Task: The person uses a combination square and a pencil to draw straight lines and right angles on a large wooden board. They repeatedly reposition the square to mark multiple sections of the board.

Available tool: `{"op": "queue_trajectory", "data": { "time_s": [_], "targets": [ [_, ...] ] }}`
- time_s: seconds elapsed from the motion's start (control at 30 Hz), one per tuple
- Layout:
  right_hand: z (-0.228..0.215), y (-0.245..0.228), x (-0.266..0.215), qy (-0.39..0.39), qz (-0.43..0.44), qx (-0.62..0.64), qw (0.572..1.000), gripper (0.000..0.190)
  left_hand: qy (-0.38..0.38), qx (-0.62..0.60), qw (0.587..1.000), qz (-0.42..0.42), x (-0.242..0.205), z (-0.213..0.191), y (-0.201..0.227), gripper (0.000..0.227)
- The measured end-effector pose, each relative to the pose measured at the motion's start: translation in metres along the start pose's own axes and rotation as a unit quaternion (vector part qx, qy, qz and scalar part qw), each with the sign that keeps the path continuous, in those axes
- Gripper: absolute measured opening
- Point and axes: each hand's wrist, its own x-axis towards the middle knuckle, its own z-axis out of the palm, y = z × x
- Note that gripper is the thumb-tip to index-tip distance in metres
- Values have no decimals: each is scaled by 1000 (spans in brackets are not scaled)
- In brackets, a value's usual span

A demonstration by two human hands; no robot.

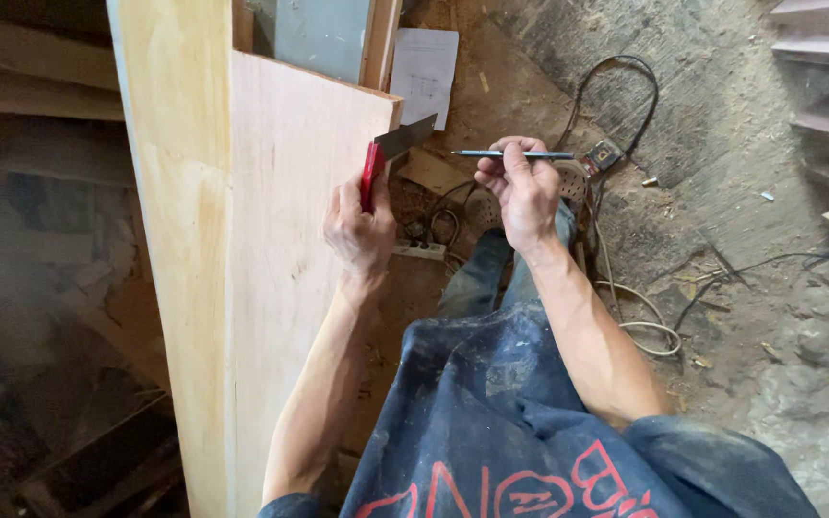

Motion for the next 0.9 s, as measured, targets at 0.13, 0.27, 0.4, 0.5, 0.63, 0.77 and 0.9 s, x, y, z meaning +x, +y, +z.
{"op": "queue_trajectory", "data": {
  "time_s": [0.13, 0.27, 0.4, 0.5, 0.63, 0.77, 0.9],
  "targets": [
    [-1, -6, 3, -9, 11, 31, 999, 22, -19, 5, 1000, -10, 1, 2, 0, 16],
    [0, -4, 4, -3, 8, 11, 1000, 19, -19, 5, 1000, -13, 2, 5, -2, 16],
    [4, -3, 9, -38, 19, 61, 997, 22, -23, 19, 1000, -2, 2, 6, -3, 16],
    [11, -2, 15, -43, 27, 75, 996, 23, -19, 25, 999, 7, 2, 5, -3, 16],
    [17, -4, 19, -39, 25, 83, 995, 20, -16, 10, 1000, 4, 3, 5, -1, 17],
    [20, -6, 17, -53, 24, 93, 994, 25, -17, 13, 1000, -3, 1, 4, 1, 17],
    [24, -7, 19, -45, 23, 87, 995, 24, -13, 35, 999, 9, 1, 6, -1, 17]
  ]
}}
